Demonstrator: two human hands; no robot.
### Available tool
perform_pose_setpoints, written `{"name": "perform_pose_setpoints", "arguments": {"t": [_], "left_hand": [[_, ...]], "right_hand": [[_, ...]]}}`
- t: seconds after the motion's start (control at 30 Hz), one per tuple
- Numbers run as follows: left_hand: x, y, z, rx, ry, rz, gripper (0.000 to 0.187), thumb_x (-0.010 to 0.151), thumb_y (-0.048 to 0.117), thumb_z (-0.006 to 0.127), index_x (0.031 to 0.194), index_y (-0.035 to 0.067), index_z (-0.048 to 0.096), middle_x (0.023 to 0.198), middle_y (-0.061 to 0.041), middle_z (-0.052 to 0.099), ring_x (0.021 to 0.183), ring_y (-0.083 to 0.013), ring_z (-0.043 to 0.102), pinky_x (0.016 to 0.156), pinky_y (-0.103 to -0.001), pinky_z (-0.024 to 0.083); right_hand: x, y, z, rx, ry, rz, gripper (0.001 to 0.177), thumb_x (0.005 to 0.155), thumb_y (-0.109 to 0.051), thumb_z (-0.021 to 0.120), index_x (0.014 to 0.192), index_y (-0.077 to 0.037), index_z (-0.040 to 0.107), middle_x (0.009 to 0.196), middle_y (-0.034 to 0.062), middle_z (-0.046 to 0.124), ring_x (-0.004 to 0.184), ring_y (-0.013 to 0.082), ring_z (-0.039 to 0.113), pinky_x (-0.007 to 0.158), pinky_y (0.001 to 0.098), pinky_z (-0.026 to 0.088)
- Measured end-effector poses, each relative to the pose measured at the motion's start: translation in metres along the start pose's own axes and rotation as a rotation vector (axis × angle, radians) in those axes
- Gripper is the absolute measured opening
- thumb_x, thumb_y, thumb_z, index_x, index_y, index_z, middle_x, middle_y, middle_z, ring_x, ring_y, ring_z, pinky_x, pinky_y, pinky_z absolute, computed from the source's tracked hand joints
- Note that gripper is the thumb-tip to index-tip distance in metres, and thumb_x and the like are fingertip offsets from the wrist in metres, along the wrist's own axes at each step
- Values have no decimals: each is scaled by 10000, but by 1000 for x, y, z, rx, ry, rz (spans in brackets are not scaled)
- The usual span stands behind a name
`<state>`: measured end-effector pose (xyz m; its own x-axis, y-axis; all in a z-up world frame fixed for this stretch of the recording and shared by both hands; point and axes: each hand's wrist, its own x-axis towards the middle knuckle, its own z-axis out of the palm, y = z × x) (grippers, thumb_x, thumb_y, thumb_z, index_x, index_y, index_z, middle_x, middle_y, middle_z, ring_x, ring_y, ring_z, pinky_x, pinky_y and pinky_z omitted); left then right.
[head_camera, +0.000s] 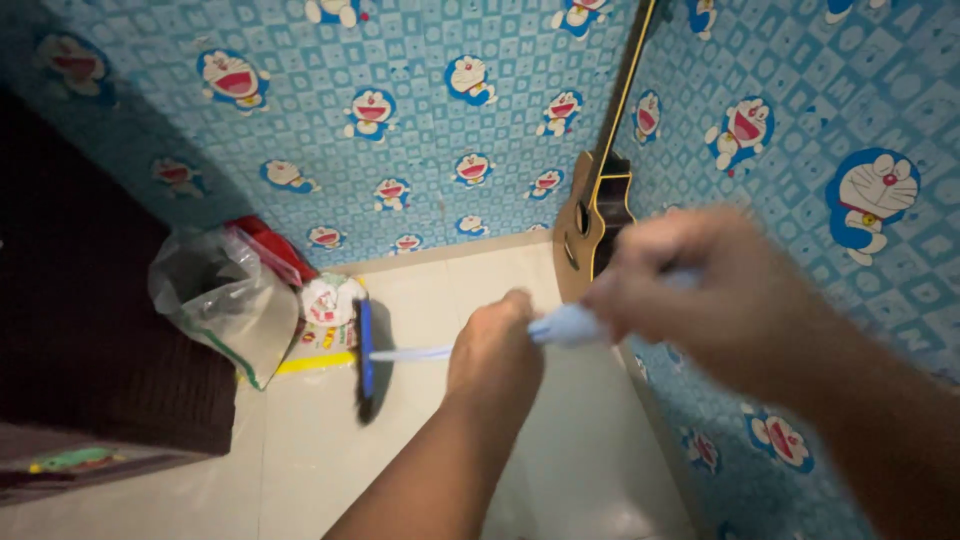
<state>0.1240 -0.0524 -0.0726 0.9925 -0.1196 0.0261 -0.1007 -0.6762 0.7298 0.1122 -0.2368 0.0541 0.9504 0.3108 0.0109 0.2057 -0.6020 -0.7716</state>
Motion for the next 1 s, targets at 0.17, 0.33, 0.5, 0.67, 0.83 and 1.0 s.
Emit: {"name": "perform_pose_setpoints", "arguments": {"t": [0.17,0.33,0.5,0.67,0.83,1.0], "left_hand": [[44,57,-6,-164,85,66,143,915,180,590,931,60,665,907,-266,712,906,-472,684,759,-550,516],[84,27,33,-287,242,276,451,796,224,518,1195,141,711,1025,-253,730,1003,-458,685,805,-521,536],[73,6,34,-106,-53,-93,343,837,373,657,1115,190,739,1103,-183,733,1071,-377,697,881,-479,539],[32,-10,23,42,-56,-253,237,844,200,649,1066,161,723,1107,-200,712,1100,-408,662,913,-505,517],[14,-7,18,153,-108,-384,245,802,-17,605,1007,112,640,1018,-211,714,1030,-413,684,882,-518,522],[7,43,1,80,45,-224,141,850,0,557,938,60,649,925,-281,697,947,-477,679,834,-562,517]], "right_hand": [[24,-43,-52,-192,89,-159,281,863,-222,725,612,-107,673,620,22,671,513,112,623,446,295,491],[48,-43,-36,-318,43,-219,260,740,-207,767,558,-75,635,486,22,599,436,91,539,376,305,419],[53,7,15,54,-91,-242,212,819,-192,703,656,-89,616,593,-41,570,562,34,502,479,247,435],[44,26,28,126,-119,-50,281,840,-217,715,634,-65,597,566,-37,531,541,65,453,464,298,376],[30,32,17,101,-115,61,298,833,-243,732,602,-69,659,527,-28,568,518,72,481,475,313,380],[25,-15,-32,-174,-127,-46,312,855,-243,748,584,-97,699,607,16,643,498,109,547,452,306,426]]}}
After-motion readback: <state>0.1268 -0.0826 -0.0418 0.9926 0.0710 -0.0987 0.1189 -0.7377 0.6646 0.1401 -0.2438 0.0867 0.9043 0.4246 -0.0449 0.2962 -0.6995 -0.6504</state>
